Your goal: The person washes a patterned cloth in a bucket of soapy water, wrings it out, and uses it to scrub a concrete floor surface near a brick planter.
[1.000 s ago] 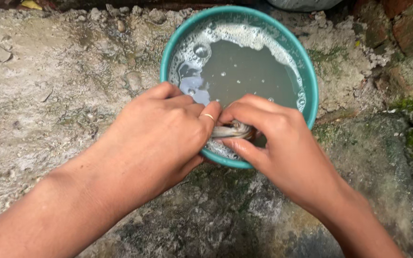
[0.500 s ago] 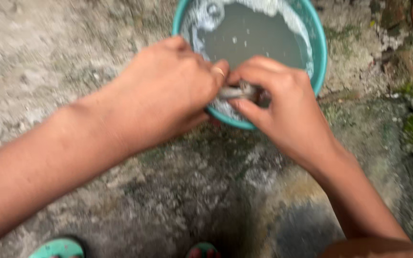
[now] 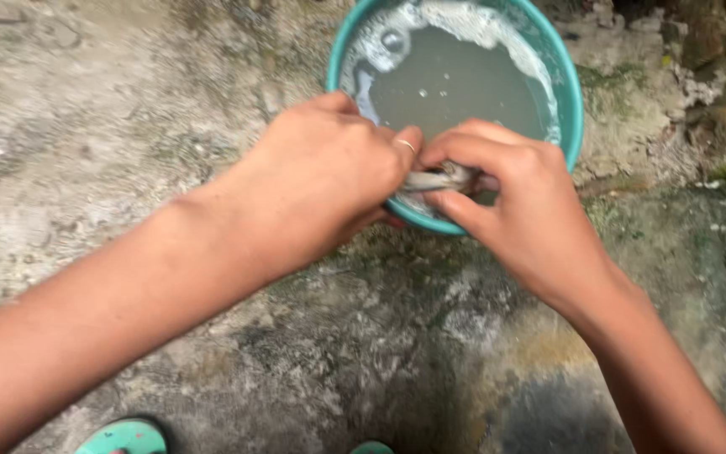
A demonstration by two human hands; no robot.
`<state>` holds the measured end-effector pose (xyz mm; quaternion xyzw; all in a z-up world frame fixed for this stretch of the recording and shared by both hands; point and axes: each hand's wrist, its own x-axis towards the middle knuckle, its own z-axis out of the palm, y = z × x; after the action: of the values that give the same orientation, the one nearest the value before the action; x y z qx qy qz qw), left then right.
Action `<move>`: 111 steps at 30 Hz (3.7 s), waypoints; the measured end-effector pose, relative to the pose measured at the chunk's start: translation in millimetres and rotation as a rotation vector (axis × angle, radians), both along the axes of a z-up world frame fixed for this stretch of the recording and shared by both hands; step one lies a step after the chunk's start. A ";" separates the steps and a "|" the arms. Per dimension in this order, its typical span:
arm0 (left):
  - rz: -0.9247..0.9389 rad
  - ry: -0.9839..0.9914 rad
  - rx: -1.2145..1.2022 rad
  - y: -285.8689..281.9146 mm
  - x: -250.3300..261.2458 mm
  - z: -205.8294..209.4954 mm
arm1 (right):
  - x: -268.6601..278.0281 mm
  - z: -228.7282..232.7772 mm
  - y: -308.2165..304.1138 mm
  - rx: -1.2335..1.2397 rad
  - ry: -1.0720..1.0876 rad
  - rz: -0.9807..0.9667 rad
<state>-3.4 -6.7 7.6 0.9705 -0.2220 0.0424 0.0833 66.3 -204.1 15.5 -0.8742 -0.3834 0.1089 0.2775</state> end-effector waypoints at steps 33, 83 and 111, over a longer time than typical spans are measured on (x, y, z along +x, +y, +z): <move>-0.294 0.271 -0.081 38.7 34.0 37.7 | 54.3 21.2 39.3 -0.290 -0.043 0.350; -0.056 0.165 -0.770 32.1 68.9 11.7 | 46.1 0.2 -13.2 0.716 0.851 -0.238; 0.019 0.287 -0.628 -21.4 93.8 34.6 | 86.5 40.2 -61.2 0.321 1.010 0.075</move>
<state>90.4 -28.1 42.3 0.8956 -0.1749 -0.0276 0.4081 152.9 -265.3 55.7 -0.6451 -0.2449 0.4660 0.5538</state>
